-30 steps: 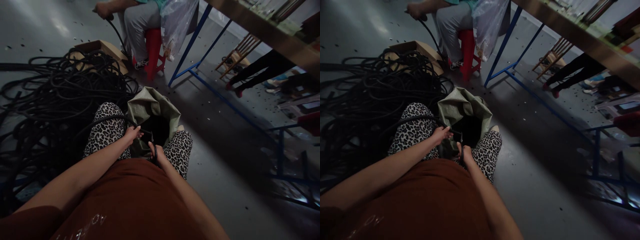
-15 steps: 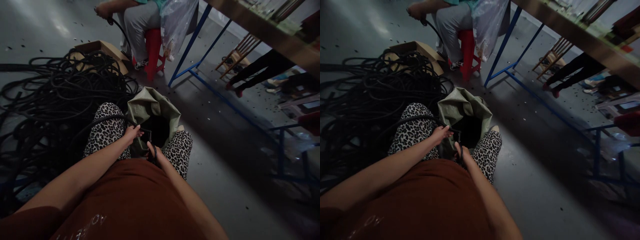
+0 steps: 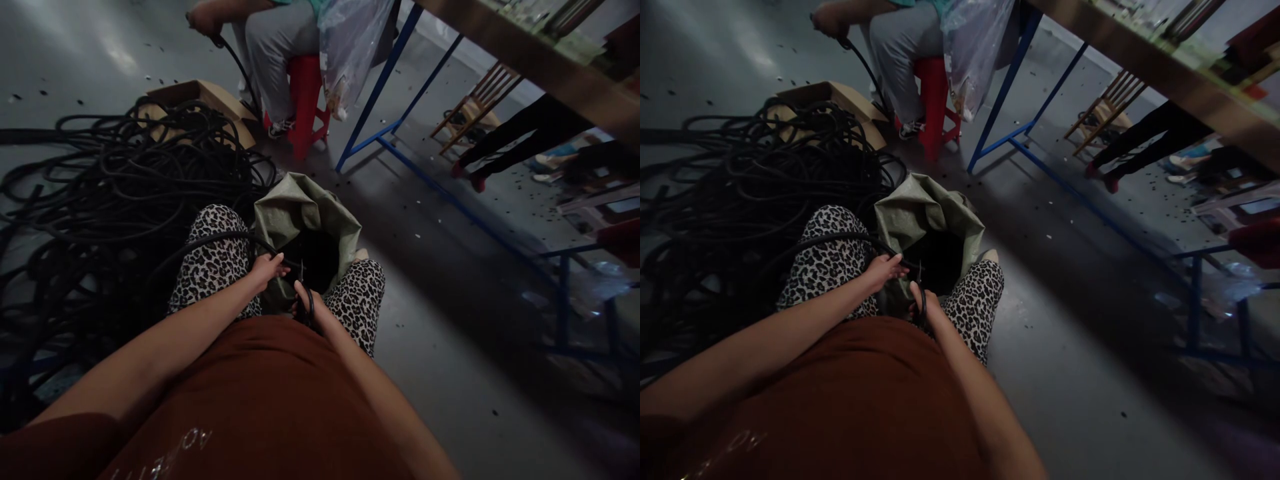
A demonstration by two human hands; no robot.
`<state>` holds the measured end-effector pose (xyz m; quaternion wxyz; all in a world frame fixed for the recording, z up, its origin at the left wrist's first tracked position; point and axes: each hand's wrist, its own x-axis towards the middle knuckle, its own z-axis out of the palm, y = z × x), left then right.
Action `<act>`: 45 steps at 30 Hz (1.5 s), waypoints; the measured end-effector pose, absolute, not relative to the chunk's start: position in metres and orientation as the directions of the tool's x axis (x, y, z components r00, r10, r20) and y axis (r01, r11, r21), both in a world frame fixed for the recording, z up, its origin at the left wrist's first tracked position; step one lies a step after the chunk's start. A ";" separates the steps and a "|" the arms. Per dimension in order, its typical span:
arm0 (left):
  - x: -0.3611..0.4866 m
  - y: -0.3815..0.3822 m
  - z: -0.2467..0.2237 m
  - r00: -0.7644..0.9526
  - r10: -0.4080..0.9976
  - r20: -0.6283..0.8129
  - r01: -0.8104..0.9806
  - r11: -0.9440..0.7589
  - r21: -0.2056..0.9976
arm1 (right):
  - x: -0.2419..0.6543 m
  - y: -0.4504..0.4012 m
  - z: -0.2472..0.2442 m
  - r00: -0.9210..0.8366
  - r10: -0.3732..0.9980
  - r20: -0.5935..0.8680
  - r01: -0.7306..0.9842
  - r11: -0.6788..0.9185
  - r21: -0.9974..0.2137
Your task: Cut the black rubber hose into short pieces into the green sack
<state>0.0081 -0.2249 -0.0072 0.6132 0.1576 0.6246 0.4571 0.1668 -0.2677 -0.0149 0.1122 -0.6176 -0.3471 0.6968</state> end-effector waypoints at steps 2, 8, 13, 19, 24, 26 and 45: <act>0.008 -0.225 -0.008 -0.197 0.754 -0.626 -0.362 0.538 0.762 | 0.166 -0.268 -0.014 -0.204 0.590 -0.781 0.257 -0.738 -0.624; 0.009 -0.227 -0.007 -0.182 0.756 -0.629 -0.368 0.541 0.756 | 0.165 -0.267 -0.009 -0.163 0.615 -0.771 0.260 -0.727 -0.635; 0.010 -0.228 -0.007 -0.151 0.760 -0.632 -0.362 0.553 0.751 | 0.167 -0.267 -0.011 -0.158 0.654 -0.740 0.314 -0.677 -0.665; 0.011 -0.227 -0.010 -0.172 0.745 -0.645 -0.377 0.555 0.741 | 0.168 -0.267 -0.015 -0.131 0.665 -0.735 0.404 -0.641 -0.652; 0.009 -0.226 -0.017 -0.204 0.727 -0.655 -0.361 0.567 0.741 | 0.169 -0.267 -0.017 -0.138 0.672 -0.728 0.452 -0.611 -0.650; 0.009 -0.226 -0.020 -0.199 0.732 -0.651 -0.351 0.567 0.745 | 0.169 -0.268 -0.019 -0.135 0.666 -0.734 0.458 -0.615 -0.642; 0.001 -0.219 -0.020 -0.254 0.750 -0.610 -0.339 0.522 0.783 | 0.168 -0.269 -0.016 -0.160 0.600 -0.784 0.329 -0.716 -0.615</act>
